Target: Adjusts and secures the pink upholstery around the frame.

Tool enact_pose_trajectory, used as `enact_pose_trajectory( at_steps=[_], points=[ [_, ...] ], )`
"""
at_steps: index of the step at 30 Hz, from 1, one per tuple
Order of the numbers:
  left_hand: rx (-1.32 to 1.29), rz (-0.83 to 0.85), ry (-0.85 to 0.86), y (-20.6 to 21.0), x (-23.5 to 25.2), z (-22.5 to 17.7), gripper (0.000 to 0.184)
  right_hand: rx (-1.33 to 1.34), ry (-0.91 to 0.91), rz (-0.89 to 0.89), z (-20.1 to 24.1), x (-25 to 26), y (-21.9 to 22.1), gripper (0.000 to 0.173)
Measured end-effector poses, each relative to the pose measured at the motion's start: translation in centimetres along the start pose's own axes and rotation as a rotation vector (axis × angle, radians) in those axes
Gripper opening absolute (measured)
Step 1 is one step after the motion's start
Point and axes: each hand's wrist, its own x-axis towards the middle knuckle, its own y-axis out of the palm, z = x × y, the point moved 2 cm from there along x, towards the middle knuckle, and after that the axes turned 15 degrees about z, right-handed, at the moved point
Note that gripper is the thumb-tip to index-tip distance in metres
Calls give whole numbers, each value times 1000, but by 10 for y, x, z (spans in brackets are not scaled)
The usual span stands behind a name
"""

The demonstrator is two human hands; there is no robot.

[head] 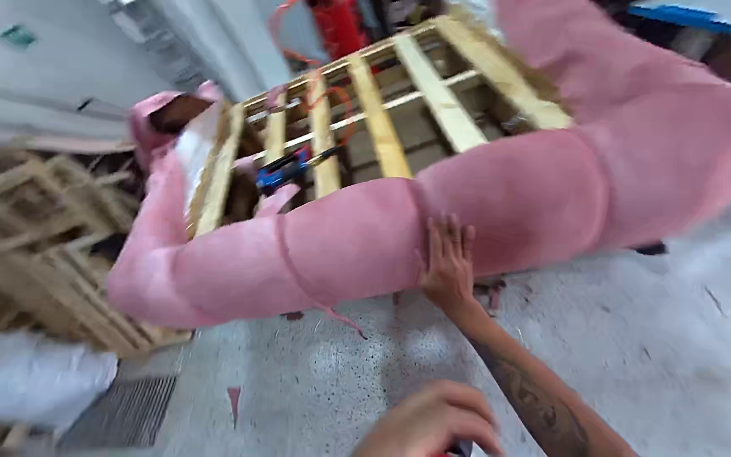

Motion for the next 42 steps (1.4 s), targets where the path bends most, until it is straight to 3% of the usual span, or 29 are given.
enact_pose_trajectory(
  at_steps=[2, 4, 6, 8, 11, 14, 16, 19, 22, 24, 26, 30, 33, 39, 42],
  points=[
    [323, -288, -268, -31, -55, 47, 24, -36, 33, -40, 21, 26, 18, 73],
    [225, -633, -395, -60, -109, 83, 18, -39, 62, -72, 53, 41, 33, 78],
    [117, -958, -504, -89, -131, 110, 26, -30, -14, 53, 94, 42, 47, 75],
    [246, -1045, -535, -121, -119, 132, 29, -5, -199, 139, 142, 42, 62, 71],
    [505, -901, -405, -168, -64, 139, 29, 142, -353, 253, 188, 51, 64, 64],
    [732, -732, -249, -180, -8, 131, 32, 430, -406, 174, 164, 41, 43, 51],
    [878, -559, -170, -183, 20, 129, 35, 338, -220, -10, 117, 19, 21, 48],
    [1055, -367, -165, -186, 61, 145, 47, 73, 131, -234, 2, -10, 3, 53],
    [1290, -292, -248, -205, 86, 175, 65, -52, 267, -319, -87, -10, -26, 62],
    [1446, -309, -286, -203, 95, 188, 71, -79, 273, -334, -113, 0, -33, 65],
    [1505, -323, -301, -198, 101, 192, 75, -119, 213, -357, -107, 9, -17, 63],
    [1518, -296, -310, -196, 107, 195, 76, -176, 66, -387, -55, 10, 39, 54],
    [1514, -263, -326, -194, 105, 197, 76, -155, 15, -452, -44, 8, 51, 52],
    [1508, -275, -276, -194, 116, 198, 64, -15, -91, -248, 31, 8, 73, 63],
    [1161, -257, -229, -196, 109, 177, 58, -11, -385, -4, 68, -5, 70, 49]
  ],
)
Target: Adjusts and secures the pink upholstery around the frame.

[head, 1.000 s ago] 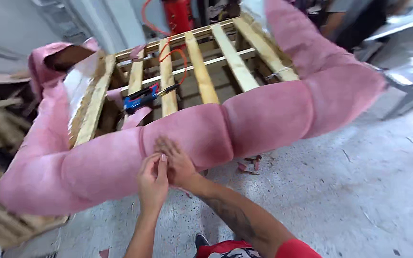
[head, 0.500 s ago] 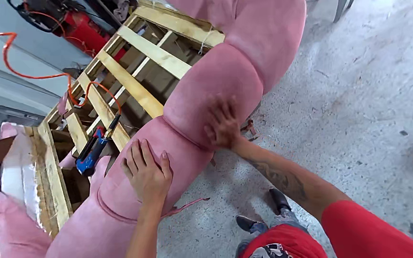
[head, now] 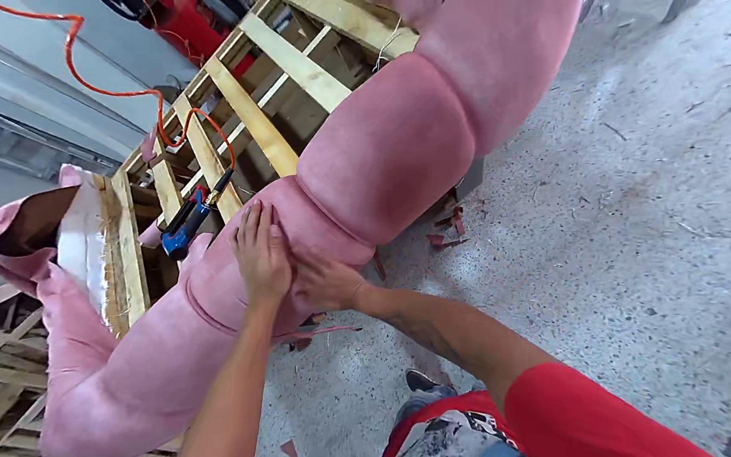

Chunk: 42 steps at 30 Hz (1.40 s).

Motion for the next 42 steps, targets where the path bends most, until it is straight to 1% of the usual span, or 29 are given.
enact_pose_trajectory(
  at_steps=[1, 2, 3, 5, 7, 8, 9, 10, 11, 13, 15, 16, 18, 19, 21, 23, 24, 26, 27, 28, 30, 31, 32, 34, 36, 38, 40, 41, 42],
  points=[
    [-151, 21, -5, -17, -5, -4, 57, 37, -137, 75, 6, 0, -6, 50],
    [-223, 27, -28, -38, -14, -5, 54, 108, -227, 102, 8, -1, -13, 54],
    [-217, 21, -54, -59, -28, 0, 50, 186, -257, 78, 2, -8, -20, 56],
    [-127, -10, -145, -95, -74, 27, 45, 217, -152, -22, -27, -32, -33, 54],
    [-101, -67, -372, -121, -138, 76, 42, 139, 17, -18, -64, -41, -46, 54],
    [-131, -88, -516, -129, -173, 104, 40, 77, 63, 46, -74, -38, -47, 60],
    [-176, -94, -657, -135, -207, 131, 39, 14, 70, 81, -74, -33, -41, 64],
    [-218, -81, -763, -137, -235, 156, 40, -31, 68, 67, -67, -27, -29, 66],
    [-248, -67, -817, -135, -254, 176, 42, -64, 67, 29, -54, -19, -15, 68],
    [-236, -75, -796, -113, -275, 204, 52, -142, 70, 2, -13, 0, 15, 71],
    [-114, -188, -735, -71, -267, 219, 64, -199, -5, -6, 34, 23, 45, 70],
    [-43, -261, -764, -50, -262, 218, 67, -232, -30, -4, 59, 31, 59, 71],
    [53, -465, -832, -23, -247, 218, 64, -279, -56, -24, 90, 48, 76, 72],
    [75, -561, -853, -12, -242, 216, 61, -293, -84, -13, 98, 51, 80, 71],
    [85, -694, -858, 10, -241, 206, 60, -268, -181, 89, 108, 49, 76, 64],
    [84, -768, -818, 16, -242, 209, 64, -120, -248, 206, 117, 58, 56, 59],
    [94, -785, -803, 18, -245, 214, 66, 9, -244, 228, 123, 62, 41, 58],
    [130, -810, -792, 21, -251, 227, 65, 198, -213, 118, 136, 65, 16, 61],
    [146, -823, -795, 24, -252, 231, 64, 203, -195, 61, 142, 68, 8, 63],
    [151, -832, -802, 25, -253, 234, 62, 164, -179, 60, 149, 74, 7, 66],
    [145, -826, -819, 25, -256, 237, 61, 46, -206, 223, 162, 89, 19, 68],
    [137, -816, -819, 22, -257, 238, 60, -33, -265, 328, 165, 97, 27, 62],
    [123, -802, -816, 19, -259, 238, 58, -103, -324, 422, 162, 103, 31, 59],
    [90, -757, -814, 16, -266, 237, 57, -171, -389, 477, 141, 97, 22, 63],
    [80, -750, -805, 11, -266, 239, 56, -168, -375, 362, 102, 87, 4, 57],
    [41, -754, -865, 13, -262, 225, 54, -154, -292, 245, 71, 75, -20, 44],
    [-49, -750, -937, 9, -254, 199, 53, -123, -206, 214, 66, 75, -38, 34],
    [-80, -775, -933, 9, -248, 188, 56, -98, -226, 242, 75, 79, -41, 34],
    [-91, -793, -912, 15, -242, 180, 62, -80, -292, 297, 89, 82, -39, 37]
  ],
)
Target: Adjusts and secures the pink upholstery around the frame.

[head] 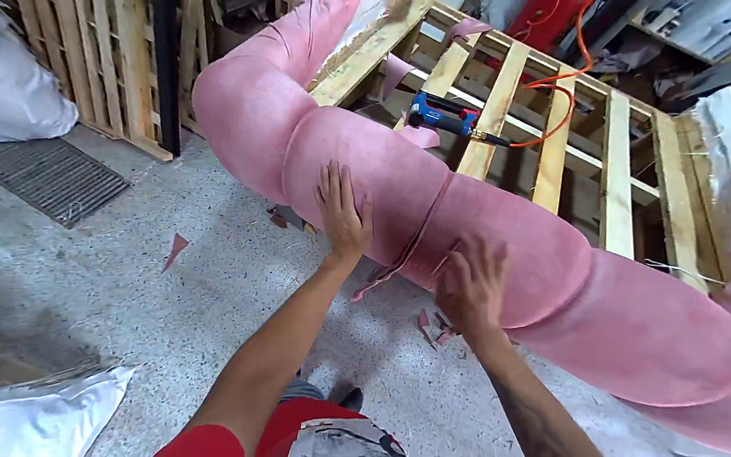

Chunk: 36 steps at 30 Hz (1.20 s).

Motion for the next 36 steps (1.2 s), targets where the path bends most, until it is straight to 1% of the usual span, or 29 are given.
enact_pose_trajectory(
  at_steps=[2, 4, 5, 6, 8, 9, 11, 13, 15, 16, 17, 18, 19, 20, 21, 23, 25, 28, 30, 31, 32, 33, 34, 36],
  points=[
    [-8, -56, 24, 15, -8, -1, 67, -24, -239, 173, 23, 22, 7, 39],
    [11, -114, 50, 23, -6, 6, 67, -77, -438, 318, 24, 39, 18, 41],
    [29, -129, 64, 24, -5, 10, 66, -117, -487, 355, 21, 43, 19, 41],
    [48, -146, 73, 26, -2, 14, 66, -157, -525, 362, 17, 47, 18, 38],
    [94, -186, 65, 31, -3, 17, 66, -196, -614, 340, 16, 54, 14, 24],
    [108, -194, 54, 33, -5, 17, 66, -190, -662, 340, 16, 57, 9, 22],
    [129, -157, 6, 29, -5, 13, 63, -134, -709, 416, 10, 62, -13, 18],
    [142, -57, -80, 17, -7, 3, 60, -124, -654, 544, -8, 48, -45, 21],
    [96, 18, -124, 7, -19, -23, 60, -128, -477, 632, -36, 28, -69, 42],
    [68, 46, -78, 8, -27, -38, 67, -116, -391, 595, -48, 23, -76, 46],
    [82, 82, 16, 15, -34, -53, 73, -95, -320, 503, -57, 19, -78, 42],
    [129, 102, 125, 26, -37, -64, 75, -64, -276, 370, -65, 20, -76, 36],
    [180, 102, 218, 37, -36, -68, 69, -44, -237, 257, -71, 23, -71, 30],
    [213, 82, 278, 44, -32, -66, 62, -32, -198, 184, -78, 25, -63, 29],
    [238, 77, 314, 46, -29, -62, 60, -21, -163, 148, -86, 27, -52, 32],
    [265, 97, 351, 44, -20, -48, 58, -62, -112, 92, -98, 28, -33, 43],
    [242, 86, 357, 39, -13, -31, 56, -89, -70, 79, -100, 29, -26, 51],
    [248, 61, 282, 24, 0, 5, 55, -67, 12, 64, -101, 26, -24, 56],
    [283, 23, 154, 10, 7, 28, 56, -64, 33, 45, -102, 25, -23, 61],
    [289, 21, 87, 3, 8, 30, 57, -63, 46, 39, -101, 26, -23, 62],
    [271, 24, 43, -1, 7, 24, 57, -63, 59, 38, -100, 26, -22, 63],
    [237, 24, 41, -1, 1, 11, 57, -65, 68, 37, -100, 27, -21, 63],
    [197, 32, 87, 4, -6, -6, 59, -62, 72, 38, -99, 28, -21, 64],
    [145, 63, 235, 26, -17, -33, 62, -59, 67, 21, -99, 30, -19, 64]
  ],
)
